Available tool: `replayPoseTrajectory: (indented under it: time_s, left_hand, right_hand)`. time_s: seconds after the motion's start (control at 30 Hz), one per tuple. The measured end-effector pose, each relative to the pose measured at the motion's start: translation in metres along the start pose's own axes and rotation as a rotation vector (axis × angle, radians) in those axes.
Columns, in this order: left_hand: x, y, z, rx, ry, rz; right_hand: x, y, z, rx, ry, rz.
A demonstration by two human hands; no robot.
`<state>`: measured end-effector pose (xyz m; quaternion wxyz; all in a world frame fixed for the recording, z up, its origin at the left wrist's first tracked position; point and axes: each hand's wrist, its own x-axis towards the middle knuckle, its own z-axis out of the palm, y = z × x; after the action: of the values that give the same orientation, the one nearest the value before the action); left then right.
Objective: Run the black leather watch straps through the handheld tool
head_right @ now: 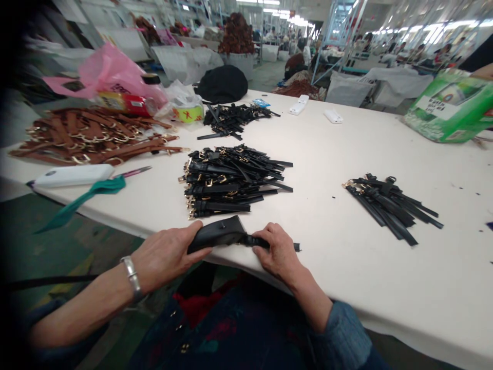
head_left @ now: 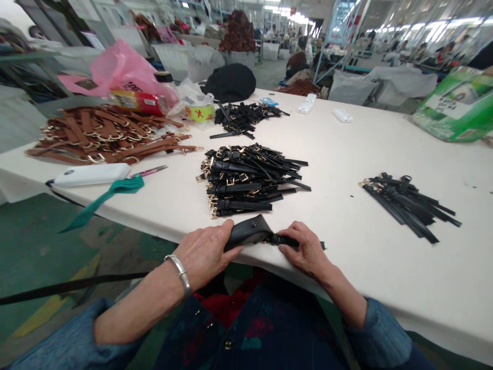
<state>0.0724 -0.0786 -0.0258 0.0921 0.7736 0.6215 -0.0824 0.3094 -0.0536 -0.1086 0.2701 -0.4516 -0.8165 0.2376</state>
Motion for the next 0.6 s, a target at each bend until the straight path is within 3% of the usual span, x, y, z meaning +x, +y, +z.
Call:
replayPoseTrajectory:
  time_s: [0.27, 0.47, 0.6]
  left_hand:
    - [-0.013, -0.005, -0.008, 0.01, -0.075, 0.073]
    - [0.014, 0.002, -0.013, 0.049, -0.013, 0.157]
    - [0.025, -0.001, -0.009, -0.033, -0.015, 0.129]
  right_hand:
    - [0.0, 0.001, 0.002, 0.026, 0.002, -0.014]
    - [0.001, 0.001, -0.001, 0.032, -0.013, -0.015]
    - [0.002, 0.0, -0.001, 0.017, 0.003, 0.004]
